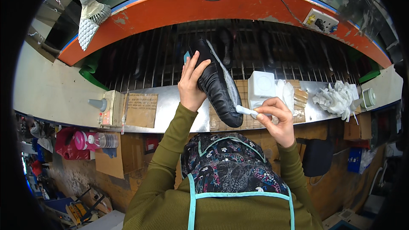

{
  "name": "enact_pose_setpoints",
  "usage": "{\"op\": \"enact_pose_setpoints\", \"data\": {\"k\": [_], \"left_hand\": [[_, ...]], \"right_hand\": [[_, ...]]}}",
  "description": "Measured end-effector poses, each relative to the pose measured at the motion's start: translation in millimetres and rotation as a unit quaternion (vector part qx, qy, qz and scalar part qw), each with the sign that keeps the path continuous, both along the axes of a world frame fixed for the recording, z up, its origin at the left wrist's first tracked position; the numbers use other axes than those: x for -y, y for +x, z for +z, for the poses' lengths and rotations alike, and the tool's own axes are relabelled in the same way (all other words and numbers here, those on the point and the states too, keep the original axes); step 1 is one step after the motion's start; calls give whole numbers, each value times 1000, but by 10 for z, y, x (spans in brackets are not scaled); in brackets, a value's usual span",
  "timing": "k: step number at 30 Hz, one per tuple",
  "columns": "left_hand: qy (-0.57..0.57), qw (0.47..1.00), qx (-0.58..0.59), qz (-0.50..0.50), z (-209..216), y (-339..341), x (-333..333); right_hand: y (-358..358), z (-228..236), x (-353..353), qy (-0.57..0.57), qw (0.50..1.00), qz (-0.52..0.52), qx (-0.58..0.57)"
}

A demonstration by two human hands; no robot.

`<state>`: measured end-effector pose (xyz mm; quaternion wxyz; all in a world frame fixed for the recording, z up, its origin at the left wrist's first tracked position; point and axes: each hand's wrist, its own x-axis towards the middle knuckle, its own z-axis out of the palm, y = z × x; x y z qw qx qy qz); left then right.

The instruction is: The person applies a white adhesive to the sole and edges of a black shoe using a small brush. The person repeatedly dips the brush into a container and spreads the glue along the shoe's perimeter and sole. The person then repeats the process on a brown shoe.

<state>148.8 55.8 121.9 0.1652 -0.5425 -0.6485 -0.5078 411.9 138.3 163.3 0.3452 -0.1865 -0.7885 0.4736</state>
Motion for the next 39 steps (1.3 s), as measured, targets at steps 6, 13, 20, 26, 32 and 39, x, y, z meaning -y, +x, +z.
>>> {"op": "enact_pose_setpoints", "data": {"k": [6,13,20,26,32,39], "left_hand": [[-29,999,11,-40,75,91,-60],[-83,983,117,-115,127,208,-118],[-97,957,191,-197,87,321,-180],[-193,903,268,-276,1,394,-112],[-277,823,334,-366,-128,474,-113],[-306,701,429,-480,136,624,5]], "right_hand": [[63,77,-67,20,1000,0,3],[97,201,-176,61,998,5,1],[63,313,-271,97,995,16,-16],[-43,376,-343,91,994,40,-35],[-149,412,-412,95,992,74,-48],[-241,471,-525,106,990,81,-53]]}}
